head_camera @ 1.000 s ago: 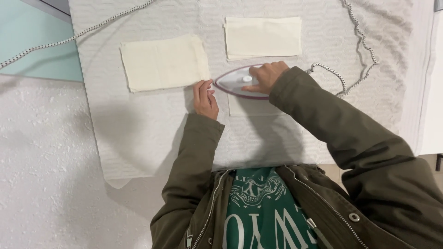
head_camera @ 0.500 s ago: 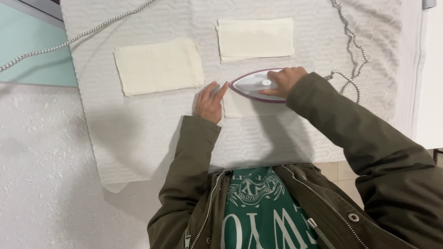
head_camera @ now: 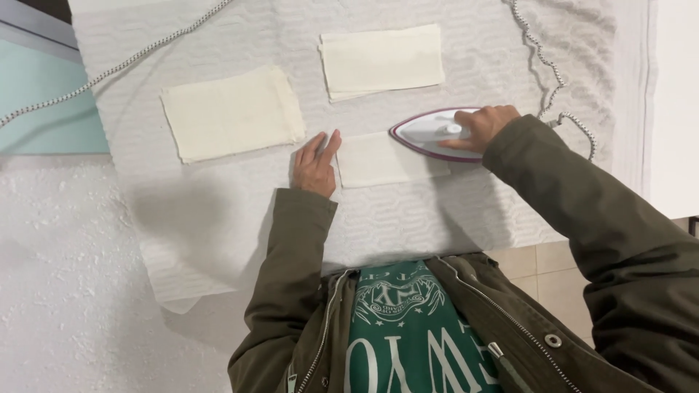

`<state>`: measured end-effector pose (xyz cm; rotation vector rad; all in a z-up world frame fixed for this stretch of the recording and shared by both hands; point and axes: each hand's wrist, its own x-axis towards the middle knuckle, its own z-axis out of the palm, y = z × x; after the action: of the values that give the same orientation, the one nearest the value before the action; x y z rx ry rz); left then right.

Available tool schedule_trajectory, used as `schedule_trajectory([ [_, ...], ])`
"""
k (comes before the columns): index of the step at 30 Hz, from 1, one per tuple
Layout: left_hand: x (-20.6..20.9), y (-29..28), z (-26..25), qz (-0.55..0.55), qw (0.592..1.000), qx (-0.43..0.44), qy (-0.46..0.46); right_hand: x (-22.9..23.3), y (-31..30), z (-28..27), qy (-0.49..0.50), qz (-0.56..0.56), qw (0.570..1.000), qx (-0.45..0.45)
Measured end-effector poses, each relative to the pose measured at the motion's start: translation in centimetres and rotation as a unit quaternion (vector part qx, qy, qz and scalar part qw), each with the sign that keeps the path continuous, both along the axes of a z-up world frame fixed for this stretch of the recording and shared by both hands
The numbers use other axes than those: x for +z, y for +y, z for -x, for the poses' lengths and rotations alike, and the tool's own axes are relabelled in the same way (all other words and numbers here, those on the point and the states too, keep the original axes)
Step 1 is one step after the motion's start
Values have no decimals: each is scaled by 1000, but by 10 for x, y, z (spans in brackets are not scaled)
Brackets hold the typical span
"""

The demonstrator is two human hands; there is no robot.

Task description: Ironing small rectangular pieces of white fabric on a padded surface.

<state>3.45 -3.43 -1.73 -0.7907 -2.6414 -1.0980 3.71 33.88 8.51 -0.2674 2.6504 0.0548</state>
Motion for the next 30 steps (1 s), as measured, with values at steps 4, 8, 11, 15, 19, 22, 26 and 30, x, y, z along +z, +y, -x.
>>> schedule_trajectory([
  [4,7,1,0,0,1000,-9,-3,1,12,0,-13,13,998,-55],
  [8,7,2,3,-3,1000,-8,5,1,19,0,-11,-1,999,-30],
  [11,5,1,0,9,1000,-7,3,-1,19,-4,-12,-2,999,-47],
  [15,-2,6,7,45,999,-12,15,3,24,-10,-25,-20,999,-44],
  [19,-6,18,18,61,998,-6,8,1,35,-17,5,-19,996,-81],
  [22,1,26,27,66,998,7,-7,0,56,-23,-5,-18,993,-114],
  [26,-6,30,35,60,997,21,-49,6,80,-33,3,-31,987,-158],
  [30,-10,29,41,62,994,-1,-89,42,56,-21,-57,-90,964,-244],
])
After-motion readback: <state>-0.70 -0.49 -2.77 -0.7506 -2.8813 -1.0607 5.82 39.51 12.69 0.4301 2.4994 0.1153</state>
